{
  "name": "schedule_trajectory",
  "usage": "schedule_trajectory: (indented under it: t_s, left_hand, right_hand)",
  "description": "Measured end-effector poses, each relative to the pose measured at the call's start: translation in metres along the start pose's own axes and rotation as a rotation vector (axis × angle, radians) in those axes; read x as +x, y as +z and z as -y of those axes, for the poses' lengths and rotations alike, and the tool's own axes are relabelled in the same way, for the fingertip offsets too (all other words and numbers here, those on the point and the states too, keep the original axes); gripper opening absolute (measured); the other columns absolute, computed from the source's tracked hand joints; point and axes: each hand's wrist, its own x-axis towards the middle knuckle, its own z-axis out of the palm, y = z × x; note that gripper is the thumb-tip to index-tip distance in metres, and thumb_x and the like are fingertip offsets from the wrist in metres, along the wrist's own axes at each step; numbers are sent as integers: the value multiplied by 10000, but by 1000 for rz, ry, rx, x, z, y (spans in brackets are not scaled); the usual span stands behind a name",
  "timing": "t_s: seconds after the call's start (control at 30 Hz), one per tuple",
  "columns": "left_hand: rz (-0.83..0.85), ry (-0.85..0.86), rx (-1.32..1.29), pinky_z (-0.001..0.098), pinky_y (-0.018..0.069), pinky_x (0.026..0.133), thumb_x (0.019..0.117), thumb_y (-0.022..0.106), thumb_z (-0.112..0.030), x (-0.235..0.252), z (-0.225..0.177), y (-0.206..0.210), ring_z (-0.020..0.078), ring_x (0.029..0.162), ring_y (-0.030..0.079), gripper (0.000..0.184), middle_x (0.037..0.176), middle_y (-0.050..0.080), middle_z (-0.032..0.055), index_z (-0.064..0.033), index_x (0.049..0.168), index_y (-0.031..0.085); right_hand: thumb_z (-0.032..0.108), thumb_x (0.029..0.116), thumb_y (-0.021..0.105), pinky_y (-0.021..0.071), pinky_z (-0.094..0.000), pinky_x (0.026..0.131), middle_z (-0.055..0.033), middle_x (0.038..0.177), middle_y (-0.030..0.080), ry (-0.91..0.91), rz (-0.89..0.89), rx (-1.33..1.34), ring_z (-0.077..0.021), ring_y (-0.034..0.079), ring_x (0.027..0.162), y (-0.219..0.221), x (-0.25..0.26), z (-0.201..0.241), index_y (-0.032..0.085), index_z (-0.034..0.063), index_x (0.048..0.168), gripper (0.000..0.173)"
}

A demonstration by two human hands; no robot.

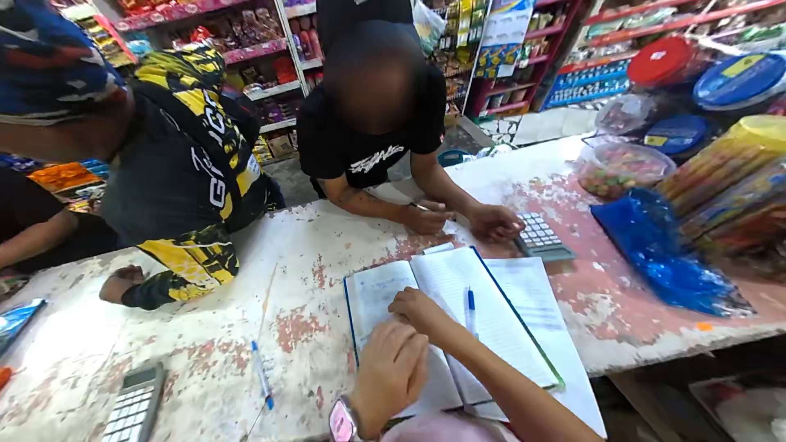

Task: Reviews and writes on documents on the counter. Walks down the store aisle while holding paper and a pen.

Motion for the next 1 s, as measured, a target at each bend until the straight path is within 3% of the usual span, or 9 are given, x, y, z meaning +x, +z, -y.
schedule_trajectory:
  t_s: [0.07,0.17,0.33,0.5,0.57,0.67,0.77,0.87,1.0]
  left_hand:
    - [236,-218,30,436,569,957,975,585,-231,-34,6,32,310,1072,712,290,1107,737,160,-23,1066,765]
    - [594,-397,-40,675,306,1157,994,582,-431,-72,4,59,475,1421,436,547,1510,513,221,-73,1406,620]
    - [647,-339,94,674,226,1193,1017,443,-591,-91,15,83,440,1494,336,660,1601,411,178,-146,1493,540]
    - [638,-292,94,676,234,1188,1014,481,-541,-87,19,84,432,1487,354,637,1588,431,180,-120,1489,540]
    - [682,-310,79,681,206,1196,1019,474,-537,-88,16,80,443,1502,318,653,1604,400,192,-113,1515,505]
    - [695,-333,81,670,177,1210,1032,449,-539,-90,15,72,429,1521,282,657,1626,366,182,-119,1537,475]
    - [702,-356,99,651,164,1224,1041,419,-546,-93,14,65,407,1534,263,651,1637,350,170,-133,1542,467]
    - [675,-360,106,640,177,1228,1036,438,-543,-96,14,64,399,1530,276,637,1628,370,165,-148,1535,480]
    - [668,-400,50,644,199,1223,1005,542,-497,-88,10,59,393,1510,327,609,1588,433,170,-128,1491,540]
  right_hand:
    - [78,983,609,478,-581,1039,-245,1173,709,64,-125,-43,-444,635,1177,-11,-12,-4,754,-19,1118,221]
    - [123,1005,615,500,-589,1019,-287,1195,680,297,-254,-101,-466,628,1178,-34,-41,-18,721,-51,1171,263]
    - [462,1075,476,526,-597,929,-278,1347,599,877,-14,-173,-444,664,1126,-40,-79,-37,344,23,1572,676]
    - [176,1080,408,525,-624,871,-263,1157,699,725,-58,-220,-465,694,1024,-24,-99,-49,328,125,1616,545]
    - [148,1096,383,497,-642,946,-273,1180,692,682,-53,-56,-464,672,1091,-35,-104,-51,518,83,1495,426]
    - [112,1082,368,573,-485,818,-216,1010,724,494,-255,256,-304,712,885,-39,-114,-60,643,-47,1275,372]
    - [81,980,529,576,-386,861,-211,1052,732,273,-443,345,-226,718,940,-29,-116,-63,622,-102,1198,299]
    - [150,949,708,546,-430,1008,-232,1129,722,230,-563,326,-294,699,1132,-16,-104,-53,589,-109,1137,341]
    - [139,1002,636,519,-516,1025,-297,1260,663,271,-635,185,-403,655,1184,9,-90,-51,590,-143,1237,370]
